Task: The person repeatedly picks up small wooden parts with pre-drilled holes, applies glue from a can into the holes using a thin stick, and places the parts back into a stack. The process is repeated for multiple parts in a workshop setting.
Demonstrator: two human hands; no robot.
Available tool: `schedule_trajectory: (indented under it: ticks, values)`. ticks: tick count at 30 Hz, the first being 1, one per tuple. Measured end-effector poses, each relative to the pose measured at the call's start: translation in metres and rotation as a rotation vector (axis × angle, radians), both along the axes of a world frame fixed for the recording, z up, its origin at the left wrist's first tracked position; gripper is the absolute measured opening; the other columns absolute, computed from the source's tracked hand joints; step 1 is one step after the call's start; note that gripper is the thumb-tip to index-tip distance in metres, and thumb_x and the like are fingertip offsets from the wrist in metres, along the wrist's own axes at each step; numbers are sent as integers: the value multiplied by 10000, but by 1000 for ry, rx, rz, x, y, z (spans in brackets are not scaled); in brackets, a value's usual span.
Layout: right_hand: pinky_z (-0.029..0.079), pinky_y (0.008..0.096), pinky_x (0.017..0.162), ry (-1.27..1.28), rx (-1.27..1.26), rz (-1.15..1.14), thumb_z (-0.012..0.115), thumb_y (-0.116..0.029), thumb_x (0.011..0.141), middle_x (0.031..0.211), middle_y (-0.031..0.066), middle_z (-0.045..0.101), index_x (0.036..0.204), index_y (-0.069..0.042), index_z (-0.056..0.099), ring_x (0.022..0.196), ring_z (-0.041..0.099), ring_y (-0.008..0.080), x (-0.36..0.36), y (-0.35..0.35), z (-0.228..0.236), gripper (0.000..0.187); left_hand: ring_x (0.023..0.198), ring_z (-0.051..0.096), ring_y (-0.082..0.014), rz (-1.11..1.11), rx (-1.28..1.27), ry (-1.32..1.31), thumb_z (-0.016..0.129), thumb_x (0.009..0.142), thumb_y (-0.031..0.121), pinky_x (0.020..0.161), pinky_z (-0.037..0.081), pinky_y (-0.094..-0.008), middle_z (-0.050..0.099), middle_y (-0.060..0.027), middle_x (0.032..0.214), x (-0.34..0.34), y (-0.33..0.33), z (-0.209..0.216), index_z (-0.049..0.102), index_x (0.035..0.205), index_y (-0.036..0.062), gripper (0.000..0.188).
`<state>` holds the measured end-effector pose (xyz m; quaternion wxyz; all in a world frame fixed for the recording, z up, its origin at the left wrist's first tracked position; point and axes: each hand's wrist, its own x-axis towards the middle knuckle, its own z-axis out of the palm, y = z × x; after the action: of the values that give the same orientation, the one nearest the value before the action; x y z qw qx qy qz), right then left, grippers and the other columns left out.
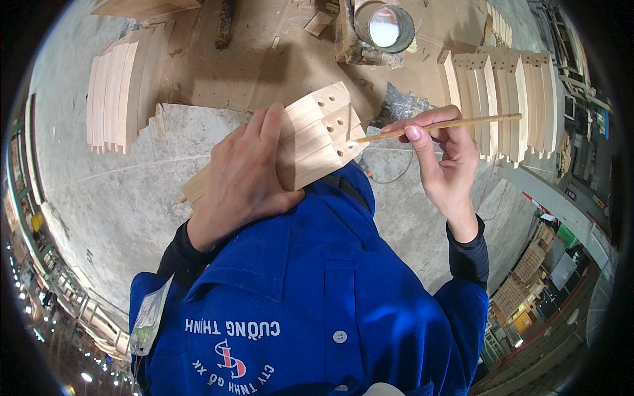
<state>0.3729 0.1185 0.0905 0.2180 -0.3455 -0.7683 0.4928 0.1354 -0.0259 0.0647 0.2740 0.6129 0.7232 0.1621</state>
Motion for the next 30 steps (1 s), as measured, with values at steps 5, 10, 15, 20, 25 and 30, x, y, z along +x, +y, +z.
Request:
schedule_trajectory:
  ticks: [5,10,15,20,25,30]
  values:
    - [602,290,772,39,67,1,686,-50,998,934,104,742,1060,15,615,891,774,196,4,0,-5,114,1026,665,-412,11,0,-2,916,521,286,886,560,-449,611,-223,1202,0,-1,0,427,1398,-41,1056]
    - [600,289,785,68,-1,-49,682,-41,1000,924,113,745,1058,21,609,883,767,184,0,-2,-2,113,1025,665,-410,14,-5,-16,912,517,284,872,563,-452,617,-218,1171,1,-1,1,437,1381,-34,1036]
    - [597,289,793,51,-17,-23,675,-43,1006,931,123,753,1051,25,603,888,761,176,6,-1,6,109,1020,665,-411,20,8,-2,914,516,287,872,561,-452,618,-218,1162,3,-2,1,437,1382,-34,1040]
    - [597,290,787,176,-77,-28,681,-45,1001,934,122,755,1047,19,612,875,762,174,1,-6,6,104,1026,664,-409,5,7,6,916,521,296,881,559,-449,610,-219,1184,4,-5,-1,440,1379,-40,1037]
    - [587,274,752,91,71,32,722,-51,970,921,95,748,1031,11,644,833,756,158,-3,-10,1,116,1038,662,-406,0,-5,-2,915,526,299,893,557,-443,600,-220,1212,4,-4,2,443,1376,-49,1033]
    - [571,265,717,43,149,55,761,-60,938,921,78,744,1011,-11,677,808,751,145,-4,-11,-2,121,1036,664,-407,4,-3,1,904,538,294,891,561,-443,597,-224,1226,6,-6,1,446,1371,-47,1010]
